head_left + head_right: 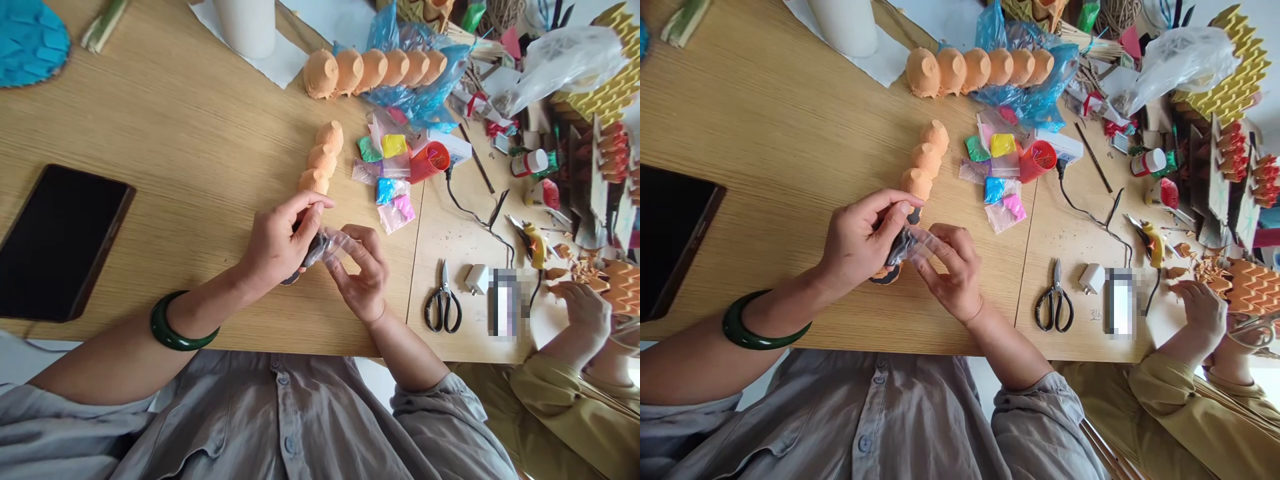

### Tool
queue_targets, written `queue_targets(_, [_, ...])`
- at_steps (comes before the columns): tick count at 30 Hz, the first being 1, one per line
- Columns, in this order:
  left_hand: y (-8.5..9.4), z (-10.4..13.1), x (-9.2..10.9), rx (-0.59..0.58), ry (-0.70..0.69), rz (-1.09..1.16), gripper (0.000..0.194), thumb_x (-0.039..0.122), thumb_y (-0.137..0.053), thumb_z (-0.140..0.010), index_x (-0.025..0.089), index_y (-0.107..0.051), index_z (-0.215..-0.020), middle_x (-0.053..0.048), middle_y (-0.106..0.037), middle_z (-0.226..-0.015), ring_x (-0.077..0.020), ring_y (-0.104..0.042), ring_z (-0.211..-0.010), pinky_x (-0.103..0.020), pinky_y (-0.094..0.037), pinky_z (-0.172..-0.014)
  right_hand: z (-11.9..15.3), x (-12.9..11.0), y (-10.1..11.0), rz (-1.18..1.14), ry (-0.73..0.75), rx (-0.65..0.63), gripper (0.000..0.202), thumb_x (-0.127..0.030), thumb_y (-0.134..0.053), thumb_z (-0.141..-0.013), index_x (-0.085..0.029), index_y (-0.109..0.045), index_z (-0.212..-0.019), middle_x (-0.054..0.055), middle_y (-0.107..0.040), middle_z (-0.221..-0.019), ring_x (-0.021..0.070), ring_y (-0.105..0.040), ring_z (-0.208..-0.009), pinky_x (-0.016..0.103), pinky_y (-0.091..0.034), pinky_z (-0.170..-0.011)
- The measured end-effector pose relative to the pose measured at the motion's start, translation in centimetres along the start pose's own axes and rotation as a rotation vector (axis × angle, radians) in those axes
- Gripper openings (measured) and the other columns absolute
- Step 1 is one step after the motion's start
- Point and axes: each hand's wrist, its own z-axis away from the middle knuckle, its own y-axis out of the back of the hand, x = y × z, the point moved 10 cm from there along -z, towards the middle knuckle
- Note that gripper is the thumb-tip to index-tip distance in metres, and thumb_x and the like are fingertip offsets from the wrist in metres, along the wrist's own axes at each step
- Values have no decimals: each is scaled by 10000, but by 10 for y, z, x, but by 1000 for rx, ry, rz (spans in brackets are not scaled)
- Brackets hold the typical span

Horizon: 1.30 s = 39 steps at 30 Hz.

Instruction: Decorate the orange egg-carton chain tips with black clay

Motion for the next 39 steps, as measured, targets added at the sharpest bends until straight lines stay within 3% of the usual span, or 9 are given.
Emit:
queue_targets(4, [-1, 1, 0, 12, -20, -27, 267, 381, -608, -1117, 234, -826, -1072, 9, -714, -658, -105, -562, -473, -215, -393, -426, -1, -8, -3, 120, 42, -7, 310, -148, -741, -1079, -278, -740, -1361, 69, -733, -1118, 227, -696, -967, 420, -636, -833])
queue_targets(8, [0, 3, 3, 20, -51, -86, 293, 459, -588, -1149, 267, -805, -1110, 0, -737, -691, -124, -610, -519, -241, -430, -483, -2, -2, -2, -12, -47, -21, 238, -154, -718, -1080, -295, -751, -1269, 78, -674, -1182, 240, -704, -1067, 430, -646, -866])
queue_targets(13, [2, 5, 7, 9, -115, -168, 302, 459, -560, -1169, 271, -794, -1197, -4, -760, -746, -127, -602, -540, -270, -442, -546, 4, 14, -8, -187, -194, -70, 91, -319, -751, -1077, -310, -773, -1165, 96, -659, -1349, 302, -674, -1315, 574, -588, -1171])
queue_targets(16, [3, 5, 6, 14, -127, -192, 330, 457, -538, -1176, 258, -796, -1223, 4, -752, -741, -121, -608, -550, -267, -445, -569, 6, 17, -12, -206, -231, -104, 112, -386, -729, -1082, -297, -772, -1136, 111, -662, -1388, 319, -648, -1381, 607, -540, -1254])
queue_targets(26, [7, 3, 10, 42, -145, -210, 335, 438, -549, -1173, 240, -819, -1192, -32, -839, -897, -125, -690, -651, -261, -486, -650, 2, 31, -25, -515, -271, -302, 113, -446, -799, -1044, -362, -821, -1117, 78, -702, -1416, 273, -693, -1399, 534, -666, -1176])
queue_targets(30, [3, 4, 10, 0, -138, -190, 312, 419, -561, -1167, 241, -815, -1200, 6, -777, -774, -104, -602, -551, -248, -448, -591, -3, 38, -26, -686, -305, -427, 231, -516, -888, -990, -290, -850, -1016, 102, -699, -1399, 275, -723, -1357, 546, -650, -1201])
queue_targets(34, [0, 5, 12, -25, -140, -161, 294, 394, -572, -1145, 239, -817, -1201, -20, -826, -887, -110, -691, -630, -233, -465, -592, -3, 44, -26, -751, -353, -541, 299, -546, -940, -931, -258, -865, -955, 116, -683, -1439, 296, -695, -1416, 523, -682, -1156])
queue_targets(39, [0, 2, 8, -34, -133, -179, 308, 410, -563, -1150, 243, -816, -1205, 1, -772, -765, -115, -646, -580, -237, -471, -591, -6, 50, -21, -732, -342, -482, 327, -605, -930, -929, -284, -869, -934, 107, -712, -1437, 304, -707, -1411, 574, -652, -1182])
